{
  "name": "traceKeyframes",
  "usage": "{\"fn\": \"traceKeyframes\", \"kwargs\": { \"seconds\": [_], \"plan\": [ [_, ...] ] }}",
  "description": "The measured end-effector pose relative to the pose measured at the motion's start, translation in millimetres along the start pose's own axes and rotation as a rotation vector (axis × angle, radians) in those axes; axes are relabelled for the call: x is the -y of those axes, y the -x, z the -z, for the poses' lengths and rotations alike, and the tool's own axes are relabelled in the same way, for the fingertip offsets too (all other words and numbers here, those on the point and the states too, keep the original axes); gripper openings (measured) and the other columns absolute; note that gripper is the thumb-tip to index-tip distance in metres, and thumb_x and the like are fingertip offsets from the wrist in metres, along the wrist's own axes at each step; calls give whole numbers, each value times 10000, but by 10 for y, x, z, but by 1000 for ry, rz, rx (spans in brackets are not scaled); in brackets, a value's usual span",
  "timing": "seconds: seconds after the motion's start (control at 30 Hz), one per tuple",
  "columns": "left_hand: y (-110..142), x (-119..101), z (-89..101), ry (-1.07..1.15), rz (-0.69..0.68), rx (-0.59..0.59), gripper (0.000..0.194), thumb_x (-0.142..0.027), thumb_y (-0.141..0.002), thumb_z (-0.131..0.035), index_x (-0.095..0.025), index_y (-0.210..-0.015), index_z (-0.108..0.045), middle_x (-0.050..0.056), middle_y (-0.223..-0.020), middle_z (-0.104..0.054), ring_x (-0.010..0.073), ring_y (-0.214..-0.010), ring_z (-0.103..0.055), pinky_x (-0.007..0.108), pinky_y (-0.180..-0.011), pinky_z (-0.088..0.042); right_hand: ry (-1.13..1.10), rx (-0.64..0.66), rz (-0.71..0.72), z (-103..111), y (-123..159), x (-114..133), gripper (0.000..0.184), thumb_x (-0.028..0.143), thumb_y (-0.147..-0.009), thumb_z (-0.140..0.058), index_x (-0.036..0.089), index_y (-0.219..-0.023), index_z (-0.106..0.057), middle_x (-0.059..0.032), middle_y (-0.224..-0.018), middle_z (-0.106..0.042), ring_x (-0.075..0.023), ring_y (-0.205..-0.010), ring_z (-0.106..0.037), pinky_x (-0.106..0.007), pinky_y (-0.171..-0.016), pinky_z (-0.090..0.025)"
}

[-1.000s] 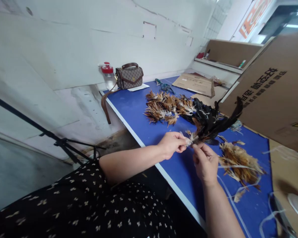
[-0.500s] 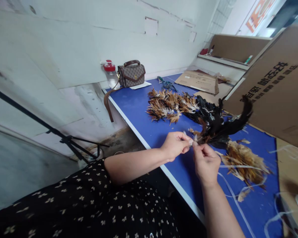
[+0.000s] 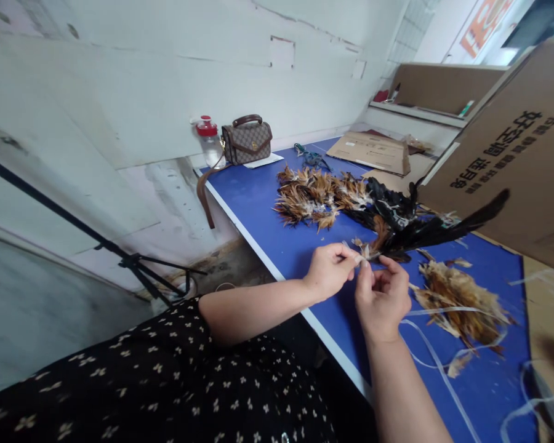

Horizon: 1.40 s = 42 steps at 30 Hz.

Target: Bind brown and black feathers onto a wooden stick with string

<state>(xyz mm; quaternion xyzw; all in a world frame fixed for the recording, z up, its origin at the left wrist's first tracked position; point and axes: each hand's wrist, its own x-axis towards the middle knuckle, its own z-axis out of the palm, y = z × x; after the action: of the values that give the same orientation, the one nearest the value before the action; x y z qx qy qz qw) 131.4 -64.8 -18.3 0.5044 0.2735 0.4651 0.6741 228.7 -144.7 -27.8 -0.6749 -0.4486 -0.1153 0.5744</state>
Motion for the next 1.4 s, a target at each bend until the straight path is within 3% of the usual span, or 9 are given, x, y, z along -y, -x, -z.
{"fn": "traceKeyframes", "kwargs": {
  "seconds": [0.3,0.5,0.7,0.83,0.97,1.07,1.23,1.4],
  "plan": [
    [74,76,-16,-9,-46,9,185,-243,-954,-854,-168,-820,-751,49,-924,-798,91,-654,-639,250,-654,-511,81,-51,12,-20,-21,-23,556,688,-1047,-720,152,-1164,-812,-42,-738,-720,-174,-579,-637,-298,-571,-497],
    [88,66,-18,5,-41,37,184,-253,-962,-855,-166,-834,-756,42,-851,-775,101,-623,-644,264,-649,-522,176,-34,20,28,-22,-75,535,644,-1087,-670,138,-1158,-828,-89,-816,-782,-207,-661,-718,-323,-653,-559],
    [83,96,-37,12,-59,44,195,-253,-970,-840,-161,-825,-747,51,-862,-779,95,-612,-644,266,-652,-531,214,-45,145,60,-40,-109,555,630,-1129,-638,133,-1222,-866,-134,-936,-858,-234,-731,-786,-349,-711,-603],
    [77,105,-29,11,-45,39,215,-296,-937,-877,-157,-831,-751,35,-814,-760,98,-623,-651,253,-645,-532,167,-29,264,70,-85,-143,443,570,-1114,-711,165,-1163,-885,-126,-948,-878,-247,-759,-817,-362,-744,-636],
    [76,103,-24,36,-33,50,190,-277,-921,-874,-151,-846,-752,43,-858,-786,93,-611,-658,256,-640,-547,160,43,256,90,-78,-161,408,538,-1136,-685,175,-1152,-872,-114,-946,-875,-236,-746,-810,-349,-722,-627],
    [68,69,-28,54,18,42,135,-220,-937,-837,-145,-857,-758,36,-820,-775,90,-587,-651,252,-623,-537,165,50,277,104,-61,-125,387,517,-1142,-683,176,-1158,-863,-105,-937,-874,-231,-733,-807,-343,-707,-622],
    [19,-72,-8,144,202,51,116,-165,-949,-820,-141,-869,-740,-26,-637,-672,82,-559,-611,243,-650,-538,152,41,473,125,-87,-20,213,357,-1132,-732,205,-1085,-873,-69,-889,-866,-216,-717,-807,-323,-699,-615],
    [-19,-208,55,285,304,110,285,-273,-940,-911,-138,-817,-692,1,-610,-657,85,-539,-585,220,-581,-438,162,20,520,122,-110,23,158,308,-1114,-769,209,-1081,-888,-27,-764,-803,-174,-591,-711,-304,-607,-546]
  ]
}}
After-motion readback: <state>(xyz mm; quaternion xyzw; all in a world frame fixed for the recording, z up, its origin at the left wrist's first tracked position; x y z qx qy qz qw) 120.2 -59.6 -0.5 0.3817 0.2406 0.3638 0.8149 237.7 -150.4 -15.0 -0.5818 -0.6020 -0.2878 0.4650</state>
